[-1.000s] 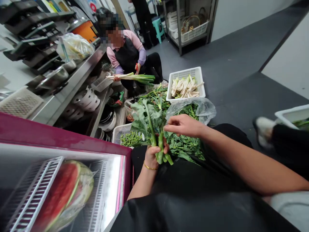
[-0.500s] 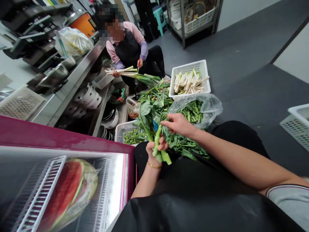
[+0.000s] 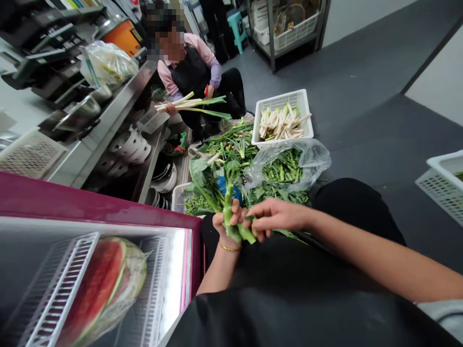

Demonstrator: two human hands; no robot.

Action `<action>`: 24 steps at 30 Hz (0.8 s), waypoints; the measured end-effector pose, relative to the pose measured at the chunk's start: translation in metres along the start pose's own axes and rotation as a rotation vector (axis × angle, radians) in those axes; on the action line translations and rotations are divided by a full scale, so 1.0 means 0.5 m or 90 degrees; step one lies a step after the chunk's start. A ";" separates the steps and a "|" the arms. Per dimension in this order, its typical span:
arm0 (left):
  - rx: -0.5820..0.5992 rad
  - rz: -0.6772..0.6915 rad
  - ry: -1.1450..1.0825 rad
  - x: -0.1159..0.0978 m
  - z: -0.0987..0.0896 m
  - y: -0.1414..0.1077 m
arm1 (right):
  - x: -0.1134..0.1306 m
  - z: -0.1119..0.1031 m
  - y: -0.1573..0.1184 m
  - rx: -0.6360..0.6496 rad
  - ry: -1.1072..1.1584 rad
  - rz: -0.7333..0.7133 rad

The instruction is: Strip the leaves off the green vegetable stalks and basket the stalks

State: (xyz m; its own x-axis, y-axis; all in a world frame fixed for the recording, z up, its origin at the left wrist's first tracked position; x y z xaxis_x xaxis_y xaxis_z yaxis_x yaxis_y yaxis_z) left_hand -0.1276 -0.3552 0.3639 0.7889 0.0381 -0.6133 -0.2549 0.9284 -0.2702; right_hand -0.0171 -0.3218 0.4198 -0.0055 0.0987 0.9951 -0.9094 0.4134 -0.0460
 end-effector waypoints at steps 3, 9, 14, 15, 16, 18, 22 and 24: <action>0.019 -0.025 0.019 0.017 -0.004 -0.007 | 0.005 -0.077 0.024 -0.155 0.108 -0.034; 0.041 -0.097 0.060 0.053 0.002 -0.013 | 0.007 -0.095 0.072 -0.167 0.126 -0.072; 0.015 -0.070 0.083 0.032 0.003 -0.011 | 0.027 -0.095 0.045 -0.470 -0.329 -0.159; 0.004 -0.073 0.091 0.031 0.001 -0.010 | 0.039 -0.080 0.032 -0.497 -0.447 -0.217; -0.009 -0.080 0.093 0.029 -0.001 -0.009 | 0.048 -0.061 0.018 -0.497 -0.554 -0.279; -0.021 -0.090 0.070 0.021 -0.004 -0.004 | 0.044 -0.025 -0.010 -0.399 -0.708 -0.346; 0.017 -0.069 0.021 0.005 -0.002 0.004 | -0.010 -0.039 -0.047 -0.138 -0.729 -0.148; 0.041 -0.100 0.049 0.024 0.005 0.004 | -0.019 -0.079 -0.046 -0.178 -0.580 -0.036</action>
State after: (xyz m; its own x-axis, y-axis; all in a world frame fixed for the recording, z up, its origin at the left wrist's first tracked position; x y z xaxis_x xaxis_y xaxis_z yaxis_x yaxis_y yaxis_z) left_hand -0.1173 -0.3522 0.3578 0.7708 -0.1349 -0.6227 -0.0943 0.9424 -0.3208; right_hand 0.0202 -0.2965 0.4082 -0.3944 -0.6220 0.6765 -0.7861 0.6096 0.1022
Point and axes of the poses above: each hand's wrist, its own y-axis towards the middle knuckle, its own z-axis out of the palm, x = y × z, the point moved 6 cm from there along y, towards the middle knuckle, and after that the axes turned 7 degrees about -x, right-handed, at the moved point
